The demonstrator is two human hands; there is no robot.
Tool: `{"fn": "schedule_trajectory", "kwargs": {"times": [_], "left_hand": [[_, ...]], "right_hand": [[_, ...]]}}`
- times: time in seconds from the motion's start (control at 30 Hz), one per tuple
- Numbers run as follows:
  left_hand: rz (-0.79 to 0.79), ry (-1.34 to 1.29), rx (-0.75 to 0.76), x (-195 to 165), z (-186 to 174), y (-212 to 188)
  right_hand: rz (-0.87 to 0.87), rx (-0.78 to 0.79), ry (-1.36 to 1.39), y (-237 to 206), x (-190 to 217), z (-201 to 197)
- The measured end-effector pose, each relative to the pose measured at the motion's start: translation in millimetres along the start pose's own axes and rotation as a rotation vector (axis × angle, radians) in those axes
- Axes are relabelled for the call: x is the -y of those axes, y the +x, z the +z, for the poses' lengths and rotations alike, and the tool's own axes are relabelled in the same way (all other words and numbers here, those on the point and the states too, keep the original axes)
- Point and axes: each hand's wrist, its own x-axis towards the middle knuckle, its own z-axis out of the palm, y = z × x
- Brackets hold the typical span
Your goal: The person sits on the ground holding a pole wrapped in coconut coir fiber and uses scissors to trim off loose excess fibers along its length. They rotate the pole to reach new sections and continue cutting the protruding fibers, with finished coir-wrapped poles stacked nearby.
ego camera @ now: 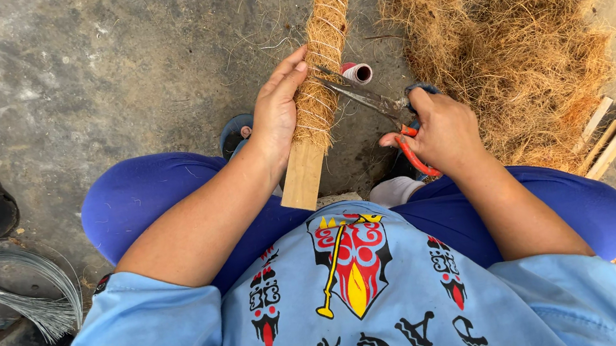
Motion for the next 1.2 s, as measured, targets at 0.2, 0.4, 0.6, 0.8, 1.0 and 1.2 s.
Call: {"fn": "schedule_trajectory", "kwargs": {"times": [0.2, 0.4, 0.6, 0.8, 1.0, 1.2], "left_hand": [[-0.016, -0.020, 0.021, -12, 7, -3], [-0.032, -0.007, -0.004, -17, 12, -6], [0.008, -0.043, 0.015, -22, 13, -6], [0.015, -0.007, 0.019, -33, 14, -6], [-0.015, -0.026, -0.018, -49, 23, -9], [-0.042, -0.088, -0.028, -50, 34, -6]], "right_hand": [[0.050, 0.029, -0.005, 2, -8, -7], [-0.143, -0.096, -0.036, 12, -2, -26], [-0.177, -0.103, -0.030, 23, 15, -33], [-0.132, -0.067, -0.002, 27, 18, -33], [-0.018, -0.034, 0.009, 22, 8, -40], [-0.136, -0.108, 0.048, 23, -3, -45]]}}
